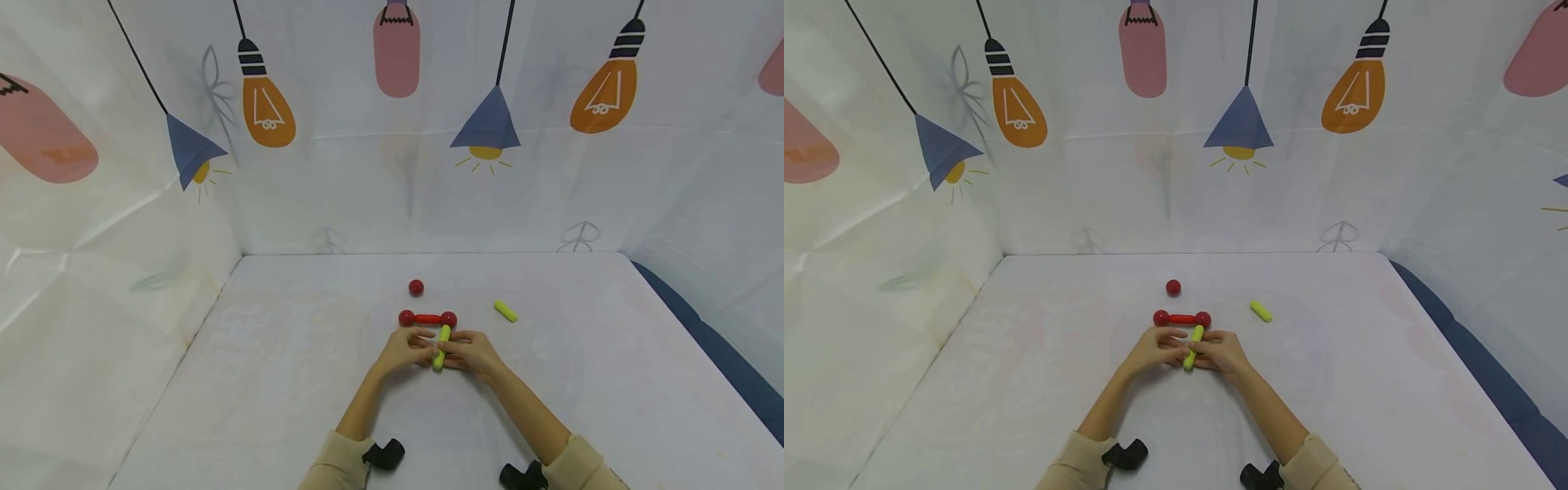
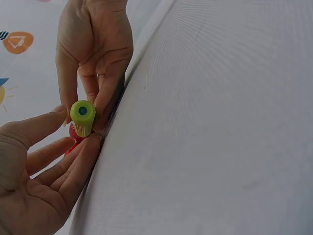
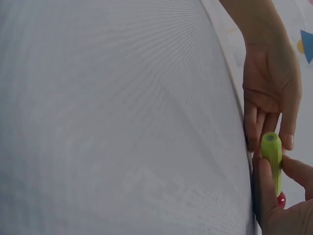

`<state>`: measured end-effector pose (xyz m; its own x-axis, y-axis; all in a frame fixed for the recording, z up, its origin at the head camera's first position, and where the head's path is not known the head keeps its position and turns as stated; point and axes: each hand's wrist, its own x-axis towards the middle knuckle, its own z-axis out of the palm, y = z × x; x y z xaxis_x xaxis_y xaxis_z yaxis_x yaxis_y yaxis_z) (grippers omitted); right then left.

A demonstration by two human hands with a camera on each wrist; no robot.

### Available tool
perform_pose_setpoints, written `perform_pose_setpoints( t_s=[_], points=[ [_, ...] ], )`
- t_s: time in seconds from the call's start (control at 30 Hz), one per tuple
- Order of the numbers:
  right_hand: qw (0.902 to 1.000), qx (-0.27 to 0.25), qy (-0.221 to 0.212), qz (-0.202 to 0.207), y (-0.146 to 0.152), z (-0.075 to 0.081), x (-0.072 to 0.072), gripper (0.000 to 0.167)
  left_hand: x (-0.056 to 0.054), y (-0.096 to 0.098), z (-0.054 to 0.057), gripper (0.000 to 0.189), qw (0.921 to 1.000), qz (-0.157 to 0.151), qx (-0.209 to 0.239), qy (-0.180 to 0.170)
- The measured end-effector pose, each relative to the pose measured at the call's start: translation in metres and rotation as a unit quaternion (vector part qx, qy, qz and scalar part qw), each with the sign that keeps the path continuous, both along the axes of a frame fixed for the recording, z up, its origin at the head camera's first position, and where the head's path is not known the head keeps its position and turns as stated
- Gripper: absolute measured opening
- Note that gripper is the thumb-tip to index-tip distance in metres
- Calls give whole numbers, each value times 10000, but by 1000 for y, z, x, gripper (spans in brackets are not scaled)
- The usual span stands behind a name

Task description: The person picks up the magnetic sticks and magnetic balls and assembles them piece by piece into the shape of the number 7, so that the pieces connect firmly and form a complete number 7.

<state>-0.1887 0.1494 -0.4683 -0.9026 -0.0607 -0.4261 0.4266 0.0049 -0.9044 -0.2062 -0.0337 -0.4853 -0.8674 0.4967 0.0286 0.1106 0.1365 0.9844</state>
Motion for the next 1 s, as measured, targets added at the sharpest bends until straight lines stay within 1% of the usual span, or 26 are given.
perform_pose_setpoints(
  t_s=[0.13,0.27,0.5,0.67,0.87,0.9,1.0],
  points=[
    [10000,-15,34,39,1,1,1,52,-1,4,-2,38,9996,26,-157,239],
    [10000,17,69,49,1,1,2,52,-1,6,-2,40,9986,132,-352,370],
    [10000,52,57,-38,-1,3,2,51,0,8,0,41,9983,276,-478,178],
    [10000,27,35,-85,-1,2,3,51,-1,9,0,41,9989,237,-400,-45],
    [10000,36,16,-61,-1,3,3,52,-1,9,-1,39,9990,238,-365,-73],
    [10000,38,11,-64,-1,4,3,52,0,9,0,39,9991,232,-353,-78],
    [10000,62,9,-7,-1,4,3,52,5,8,12,39,9993,187,-304,-93]
  ],
)
